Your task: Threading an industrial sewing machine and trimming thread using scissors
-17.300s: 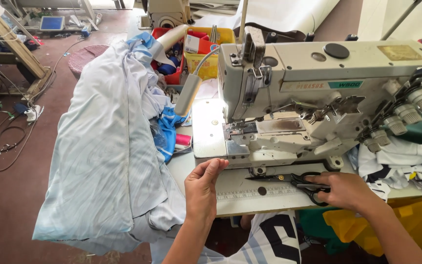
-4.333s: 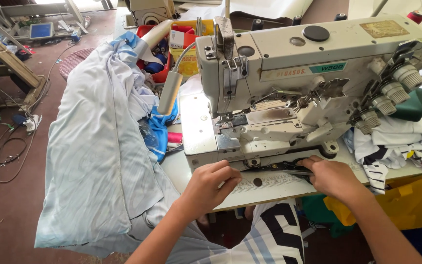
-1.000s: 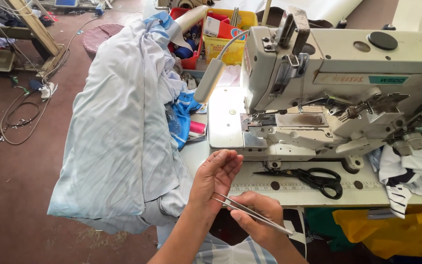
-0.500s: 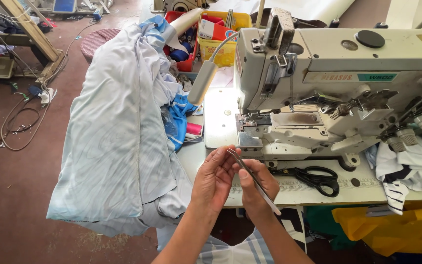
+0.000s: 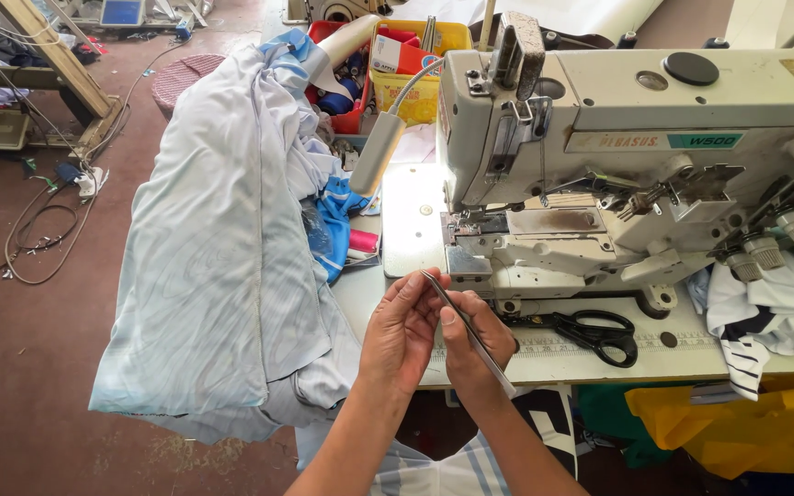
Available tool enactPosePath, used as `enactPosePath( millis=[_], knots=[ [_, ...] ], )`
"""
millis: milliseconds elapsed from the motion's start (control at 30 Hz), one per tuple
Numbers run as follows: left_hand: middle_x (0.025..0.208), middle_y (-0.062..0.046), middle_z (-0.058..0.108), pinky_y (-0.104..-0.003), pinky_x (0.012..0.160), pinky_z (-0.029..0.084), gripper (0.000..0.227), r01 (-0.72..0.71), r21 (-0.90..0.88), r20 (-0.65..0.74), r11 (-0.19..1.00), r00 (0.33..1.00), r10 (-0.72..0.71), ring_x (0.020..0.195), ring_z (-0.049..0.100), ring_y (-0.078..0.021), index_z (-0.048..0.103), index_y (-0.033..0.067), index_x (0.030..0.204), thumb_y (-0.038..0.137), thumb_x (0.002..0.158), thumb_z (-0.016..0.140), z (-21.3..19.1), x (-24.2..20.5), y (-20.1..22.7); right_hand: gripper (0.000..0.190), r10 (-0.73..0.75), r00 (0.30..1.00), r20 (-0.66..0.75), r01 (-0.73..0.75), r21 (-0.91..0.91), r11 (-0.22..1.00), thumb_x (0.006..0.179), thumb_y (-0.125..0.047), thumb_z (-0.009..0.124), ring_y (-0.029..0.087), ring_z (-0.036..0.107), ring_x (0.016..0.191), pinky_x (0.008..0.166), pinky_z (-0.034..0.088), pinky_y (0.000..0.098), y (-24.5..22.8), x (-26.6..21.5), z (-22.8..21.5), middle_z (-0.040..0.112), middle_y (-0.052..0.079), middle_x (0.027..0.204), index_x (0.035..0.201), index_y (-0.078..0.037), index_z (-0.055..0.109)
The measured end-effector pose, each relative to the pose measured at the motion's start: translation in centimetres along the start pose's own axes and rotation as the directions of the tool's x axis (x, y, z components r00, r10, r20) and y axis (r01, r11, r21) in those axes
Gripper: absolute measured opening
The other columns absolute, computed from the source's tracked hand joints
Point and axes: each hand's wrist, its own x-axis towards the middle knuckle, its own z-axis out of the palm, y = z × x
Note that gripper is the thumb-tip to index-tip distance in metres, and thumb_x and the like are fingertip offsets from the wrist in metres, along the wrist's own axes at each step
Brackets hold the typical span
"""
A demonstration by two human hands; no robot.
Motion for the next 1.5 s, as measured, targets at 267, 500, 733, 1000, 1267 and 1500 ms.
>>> enactPosePath(
  millis=[267, 500, 733, 1000, 1267, 1500],
  knots=[
    [0.107, -0.018, 0.075, -0.031, 0.085, 0.059, 0.01, -0.018, -0.01, 0.001, 1.0, 1.0, 0.018, 0.097, 0.073, -0.024, 0.072, 0.0007, 0.1, 0.008, 0.094, 0.069, -0.1, -0.1, 0.2, 0.018, -0.019, 0.999, 0.034, 0.02, -0.026, 0.999, 0.099, -0.016, 0.061, 0.009, 0.055, 0.069, 0.068, 0.049, 0.0232, -0.1, 0.0, 0.2, 0.061, 0.0, 0.081, 0.105, -0.002, 0.071],
    [0.106, -0.019, 0.075, -0.031, 0.082, 0.059, 0.01, -0.02, 0.005, 0.002, 1.0, 1.0, 0.02, 0.091, 0.073, -0.0224, 0.072, 0.0012, 0.099, 0.01, 0.095, 0.069, -0.3, 0.0, 0.3, 0.019, 0.005, 1.0, 0.025, -0.002, -0.097, 0.995, 0.098, -0.017, 0.062, 0.009, 0.061, 0.073, 0.071, 0.053, 0.0245, 0.1, -0.1, 0.2, 0.066, 0.0, 0.085, 0.106, -0.004, 0.072],
    [0.107, -0.023, 0.073, -0.033, 0.09, 0.057, 0.025, -0.049, 0.078, -0.042, 0.996, 0.998, 0.053, 0.097, 0.07, -0.0264, 0.069, -0.0078, 0.109, 0.011, 0.095, 0.065, 1.8, -1.6, 1.3, 0.02, 0.094, 0.996, 0.007, -0.094, 0.068, 0.993, 0.1, -0.017, 0.061, 0.015, 0.07, 0.082, 0.08, 0.059, 0.0278, -0.9, 0.8, -0.1, 0.074, 0.006, 0.092, 0.104, -0.002, 0.073],
    [0.106, -0.003, 0.07, -0.03, 0.1, 0.051, 0.024, -0.434, 0.697, 0.006, 0.571, 0.8, 0.6, 0.105, 0.065, -0.0151, 0.072, 0.0089, 0.111, 0.007, 0.093, 0.057, 0.6, -1.0, 2.9, 0.013, 0.051, 0.987, 0.151, -0.054, 0.018, 0.998, 0.102, -0.011, 0.061, 0.018, 0.073, 0.092, 0.082, 0.065, 0.0273, 2.2, 6.6, -4.7, 0.076, 0.007, 0.096, 0.108, -0.007, 0.072],
    [0.09, -0.006, 0.077, -0.047, 0.093, 0.055, 0.04, -0.435, 0.899, 0.41, 0.052, 0.876, 0.253, 0.094, 0.074, -0.0306, 0.081, 0.0195, 0.1, 0.002, 0.096, 0.045, 1.7, 9.2, 4.5, 0.016, 0.211, 0.976, 0.045, -0.205, -0.111, 0.972, 0.094, -0.017, 0.069, 0.013, 0.07, 0.078, 0.085, 0.056, 0.0327, 1.7, 8.6, -3.3, 0.078, 0.011, 0.079, 0.09, -0.008, 0.082],
    [0.085, 0.0, 0.079, -0.038, 0.094, 0.056, 0.041, -0.4, 0.916, 0.395, -0.019, 0.895, 0.205, 0.097, 0.075, -0.0239, 0.077, 0.0253, 0.085, 0.005, 0.093, 0.042, 2.3, 10.1, 4.5, 0.017, 0.256, 0.966, 0.026, -0.255, -0.03, 0.966, 0.093, -0.019, 0.071, 0.014, 0.068, 0.079, 0.086, 0.052, 0.0324, 3.5, 8.4, -3.2, 0.077, 0.011, 0.078, 0.089, -0.008, 0.083]
  ],
)
